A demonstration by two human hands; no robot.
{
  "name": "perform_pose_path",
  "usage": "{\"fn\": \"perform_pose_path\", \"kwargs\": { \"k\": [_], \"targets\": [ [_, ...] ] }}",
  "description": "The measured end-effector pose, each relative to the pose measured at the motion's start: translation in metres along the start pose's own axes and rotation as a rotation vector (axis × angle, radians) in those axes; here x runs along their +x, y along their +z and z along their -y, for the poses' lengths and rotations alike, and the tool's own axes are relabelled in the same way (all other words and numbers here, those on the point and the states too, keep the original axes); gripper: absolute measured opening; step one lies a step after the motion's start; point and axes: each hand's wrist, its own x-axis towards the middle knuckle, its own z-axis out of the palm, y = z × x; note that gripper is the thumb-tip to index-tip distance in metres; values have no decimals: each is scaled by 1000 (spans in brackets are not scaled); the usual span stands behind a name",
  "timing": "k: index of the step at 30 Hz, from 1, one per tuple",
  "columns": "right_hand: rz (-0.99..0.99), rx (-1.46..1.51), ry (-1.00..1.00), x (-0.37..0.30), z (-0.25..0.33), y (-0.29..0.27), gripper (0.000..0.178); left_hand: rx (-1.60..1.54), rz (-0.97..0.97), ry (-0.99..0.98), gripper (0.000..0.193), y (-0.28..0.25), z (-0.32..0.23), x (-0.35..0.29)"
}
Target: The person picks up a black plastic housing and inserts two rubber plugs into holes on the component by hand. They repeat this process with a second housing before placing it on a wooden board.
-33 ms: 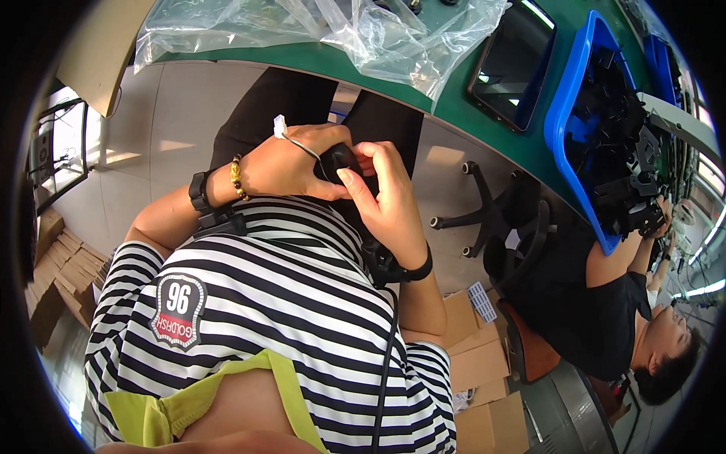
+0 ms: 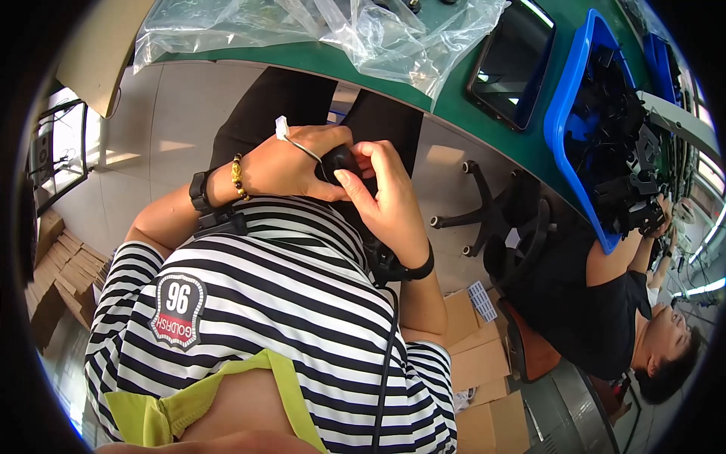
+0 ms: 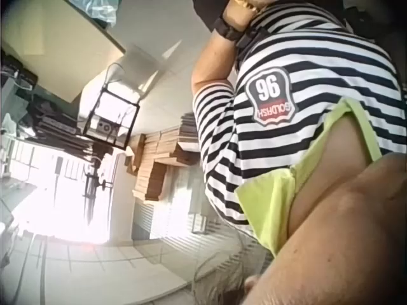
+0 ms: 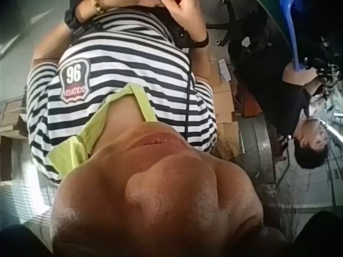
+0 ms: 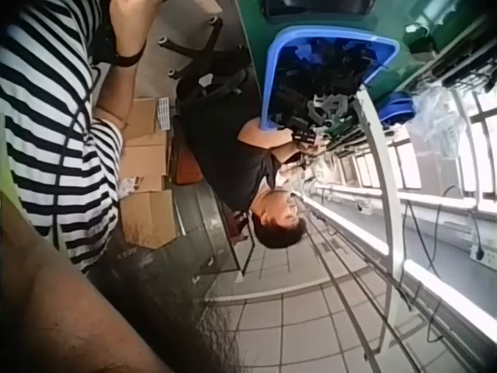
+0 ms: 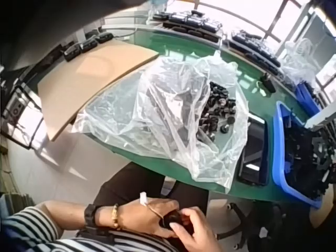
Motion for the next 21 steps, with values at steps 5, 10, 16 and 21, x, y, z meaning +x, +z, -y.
{"fn": "perform_pose_path", "kwargs": {
  "k": [5,10,16,21],
  "targets": [
    [168,-232,21,10,10,-3,34,53,8,26,55,-2,-2,-5],
    [112,-217,109,13,-7,-7,35,146,0,48,53,-9,-9,0],
    [-192,377,235,3,-65,-22,28,285,-185,432,38,-4,0,3],
    [-307,734,230,-9,-71,-25,30,70,59,494,29,-7,14,1]
  ]
}}
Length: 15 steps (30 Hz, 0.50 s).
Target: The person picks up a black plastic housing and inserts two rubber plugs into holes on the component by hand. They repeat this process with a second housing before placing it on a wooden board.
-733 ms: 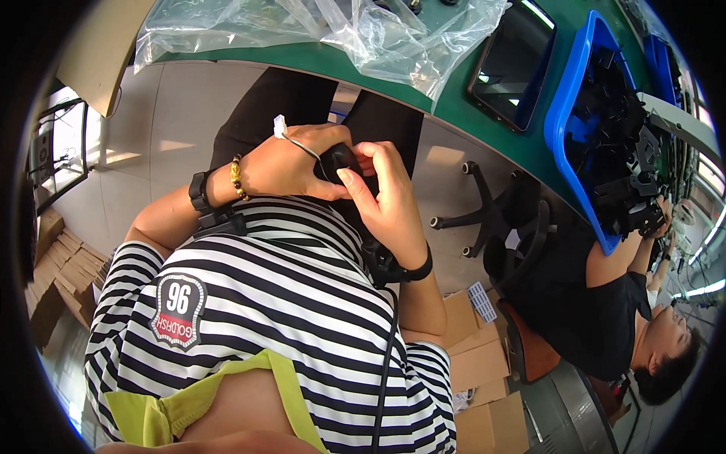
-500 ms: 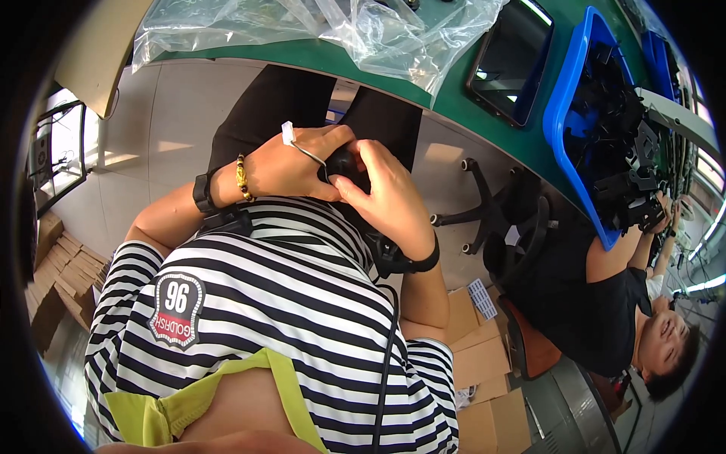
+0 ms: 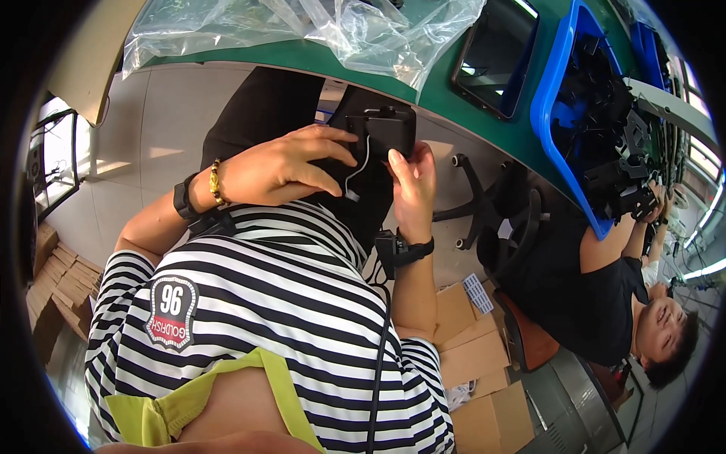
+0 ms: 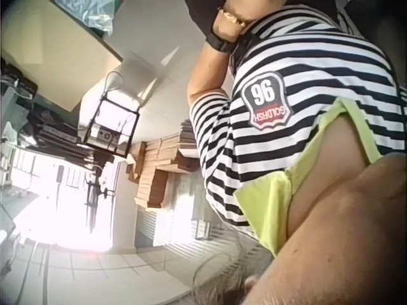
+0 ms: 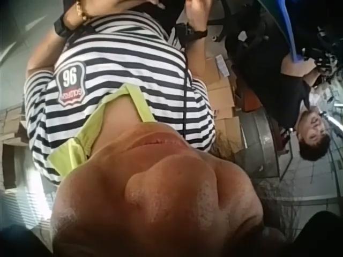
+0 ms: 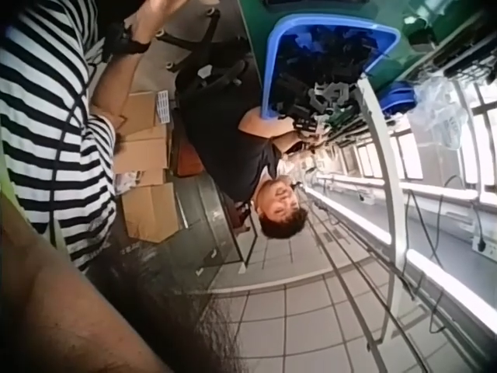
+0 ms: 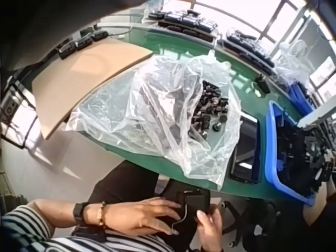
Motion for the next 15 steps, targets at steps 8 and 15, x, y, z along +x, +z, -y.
{"fn": "perform_pose_path", "kwargs": {
  "k": [8,15],
  "targets": [
    [210,-50,-189,-17,7,22,43,-850,-385,-565,50,3,0,0],
    [256,-38,-229,-19,7,43,46,-1113,-217,-690,54,2,-15,3]
  ]
}}
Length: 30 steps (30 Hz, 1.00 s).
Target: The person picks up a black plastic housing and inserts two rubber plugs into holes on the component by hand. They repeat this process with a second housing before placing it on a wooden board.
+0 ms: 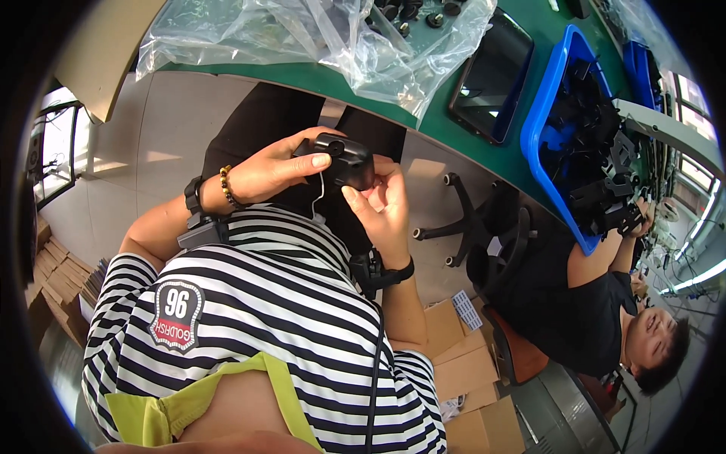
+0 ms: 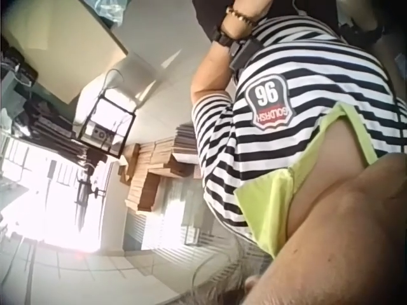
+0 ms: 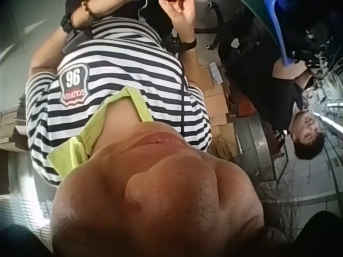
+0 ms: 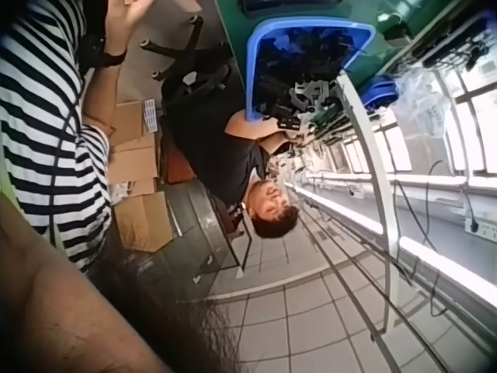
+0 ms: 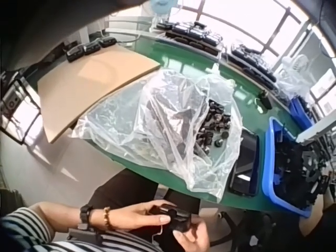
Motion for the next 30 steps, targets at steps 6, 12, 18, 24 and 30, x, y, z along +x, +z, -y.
{"fn": "perform_pose_path", "kwargs": {
  "k": [6,12,18,24,30],
  "targets": [
    [112,-623,-39,1,20,6,39,-216,-8,-26,47,-7,16,-5],
    [148,-969,-190,10,57,29,28,-359,98,-69,43,-13,5,-13],
    [37,-1148,-135,39,158,45,9,-153,56,-71,36,-22,14,-18],
    [-43,-1198,-504,144,161,41,6,-85,-10,-42,33,-20,12,-23],
    [240,-1564,-655,184,142,39,15,-2,-31,0,31,-30,20,-28]
  ]
}}
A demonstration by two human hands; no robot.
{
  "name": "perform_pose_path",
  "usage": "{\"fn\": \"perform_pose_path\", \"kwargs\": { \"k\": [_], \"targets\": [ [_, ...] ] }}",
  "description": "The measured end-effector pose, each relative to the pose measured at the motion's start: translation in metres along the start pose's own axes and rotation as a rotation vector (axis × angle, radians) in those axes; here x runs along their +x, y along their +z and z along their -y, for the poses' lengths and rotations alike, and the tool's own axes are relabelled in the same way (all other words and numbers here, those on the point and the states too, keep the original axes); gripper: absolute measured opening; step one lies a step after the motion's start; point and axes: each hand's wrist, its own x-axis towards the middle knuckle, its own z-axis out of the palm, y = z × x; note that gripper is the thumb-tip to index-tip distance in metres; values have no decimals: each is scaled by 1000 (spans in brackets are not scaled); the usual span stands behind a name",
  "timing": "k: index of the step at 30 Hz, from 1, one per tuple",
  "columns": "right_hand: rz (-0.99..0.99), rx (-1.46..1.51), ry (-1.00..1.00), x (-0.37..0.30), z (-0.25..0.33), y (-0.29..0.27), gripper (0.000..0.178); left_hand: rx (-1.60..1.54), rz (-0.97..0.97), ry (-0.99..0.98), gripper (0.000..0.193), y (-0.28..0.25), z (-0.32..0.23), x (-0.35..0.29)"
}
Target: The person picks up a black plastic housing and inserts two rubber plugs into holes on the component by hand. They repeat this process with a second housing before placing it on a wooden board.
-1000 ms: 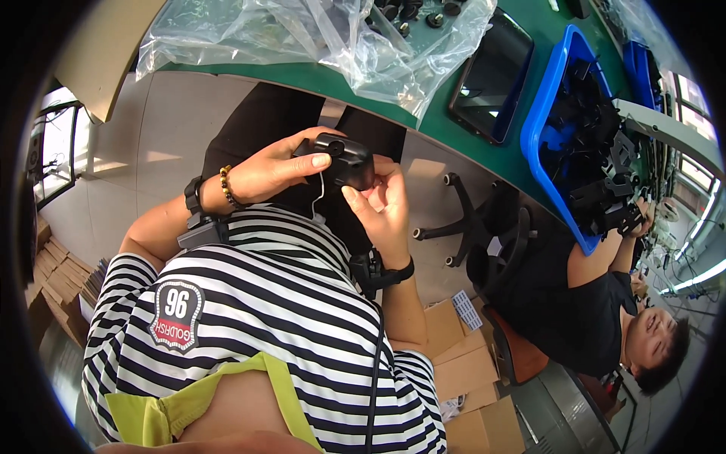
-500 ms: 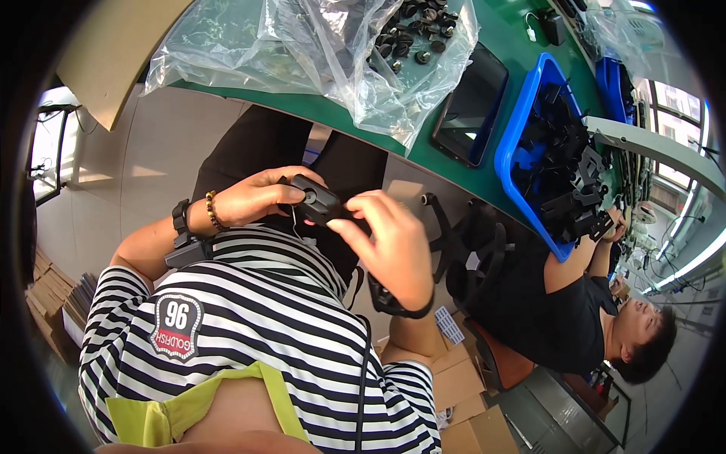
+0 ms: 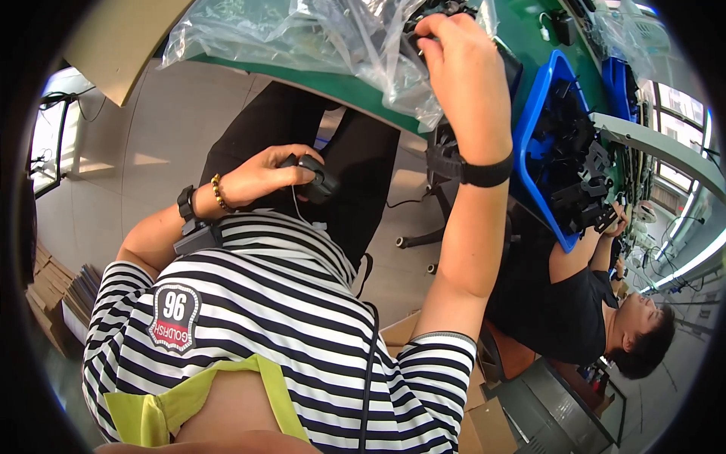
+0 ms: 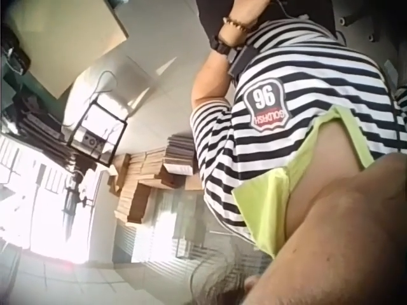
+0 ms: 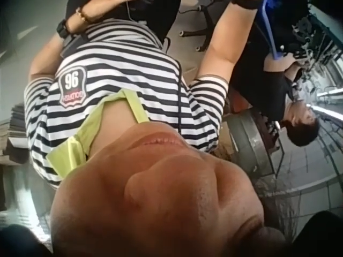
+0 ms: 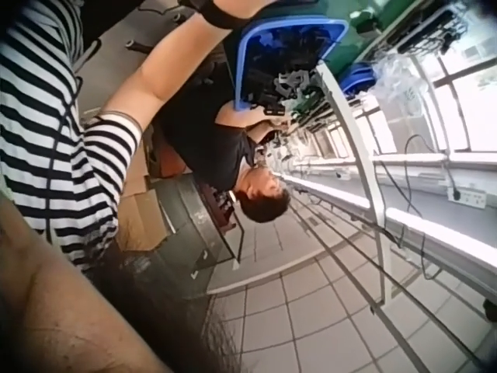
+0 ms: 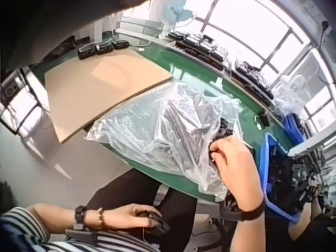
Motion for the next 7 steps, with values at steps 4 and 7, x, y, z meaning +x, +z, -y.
{"fn": "perform_pose_path", "kwargs": {
  "k": [4,7],
  "targets": [
    [71,-93,47,0,-11,-7,14,88,13,-31,31,-1,-1,3],
    [-14,65,121,6,17,-12,11,173,0,-62,33,-6,3,8]
  ]
}}
